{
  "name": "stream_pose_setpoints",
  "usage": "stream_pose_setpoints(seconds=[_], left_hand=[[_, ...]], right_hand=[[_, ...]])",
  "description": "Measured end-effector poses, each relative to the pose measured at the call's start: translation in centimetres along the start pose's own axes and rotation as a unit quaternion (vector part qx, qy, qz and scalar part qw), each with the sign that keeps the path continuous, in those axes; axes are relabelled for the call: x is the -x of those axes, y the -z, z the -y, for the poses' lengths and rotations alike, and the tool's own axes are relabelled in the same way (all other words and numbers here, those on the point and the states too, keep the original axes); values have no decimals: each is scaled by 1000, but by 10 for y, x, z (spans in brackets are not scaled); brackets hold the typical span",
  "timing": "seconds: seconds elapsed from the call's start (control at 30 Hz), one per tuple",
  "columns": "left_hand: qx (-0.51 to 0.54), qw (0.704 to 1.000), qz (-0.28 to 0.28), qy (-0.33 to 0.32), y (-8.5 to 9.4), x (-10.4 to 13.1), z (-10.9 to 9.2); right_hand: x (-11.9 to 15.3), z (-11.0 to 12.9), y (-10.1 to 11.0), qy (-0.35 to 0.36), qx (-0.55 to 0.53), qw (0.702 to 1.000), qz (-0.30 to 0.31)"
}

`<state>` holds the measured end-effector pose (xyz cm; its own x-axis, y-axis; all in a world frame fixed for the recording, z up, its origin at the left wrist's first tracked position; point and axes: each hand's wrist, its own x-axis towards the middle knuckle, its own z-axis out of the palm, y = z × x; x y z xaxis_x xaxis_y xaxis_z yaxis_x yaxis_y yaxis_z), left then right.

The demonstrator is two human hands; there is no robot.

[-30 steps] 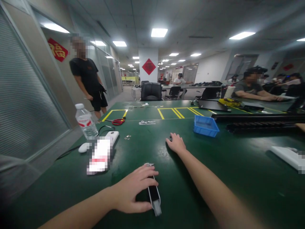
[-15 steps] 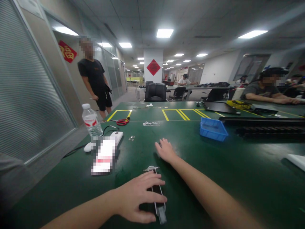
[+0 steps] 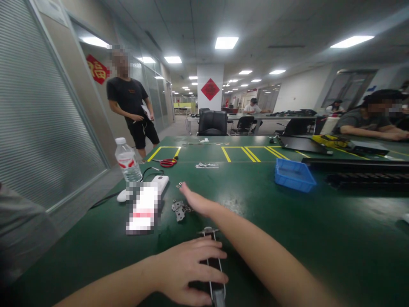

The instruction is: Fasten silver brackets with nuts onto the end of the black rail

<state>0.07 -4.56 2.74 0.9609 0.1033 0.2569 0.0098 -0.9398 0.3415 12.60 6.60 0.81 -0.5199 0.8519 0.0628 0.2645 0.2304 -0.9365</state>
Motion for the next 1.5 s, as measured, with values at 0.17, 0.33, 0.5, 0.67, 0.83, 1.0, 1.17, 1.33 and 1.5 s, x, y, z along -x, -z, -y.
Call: stream_pose_setpoints(seconds=[0.17,0.33,0.5,0.67,0.83,1.0,1.17,1.33,1.5], left_hand=[[-19,1000,-6,7,2,-1,-2],[-44,993,-65,88,14,5,4],[-119,925,-136,334,21,19,29],[-130,910,-70,388,12,32,49],[-140,900,-57,408,10,31,47],[-156,892,-87,415,18,27,35],[-171,883,-87,428,22,27,33],[-187,869,-66,453,22,27,33],[-209,862,-88,453,26,29,32]], right_hand=[[51,-8,43,-54,-61,977,-197],[109,-11,36,-35,127,977,-170],[135,15,18,23,279,957,-79],[137,22,17,25,297,954,-43],[140,20,20,4,295,955,-36],[140,24,18,-6,288,957,-33],[139,21,18,-14,285,958,-26],[139,18,19,-11,280,960,-24],[139,19,18,-17,280,960,-19]])
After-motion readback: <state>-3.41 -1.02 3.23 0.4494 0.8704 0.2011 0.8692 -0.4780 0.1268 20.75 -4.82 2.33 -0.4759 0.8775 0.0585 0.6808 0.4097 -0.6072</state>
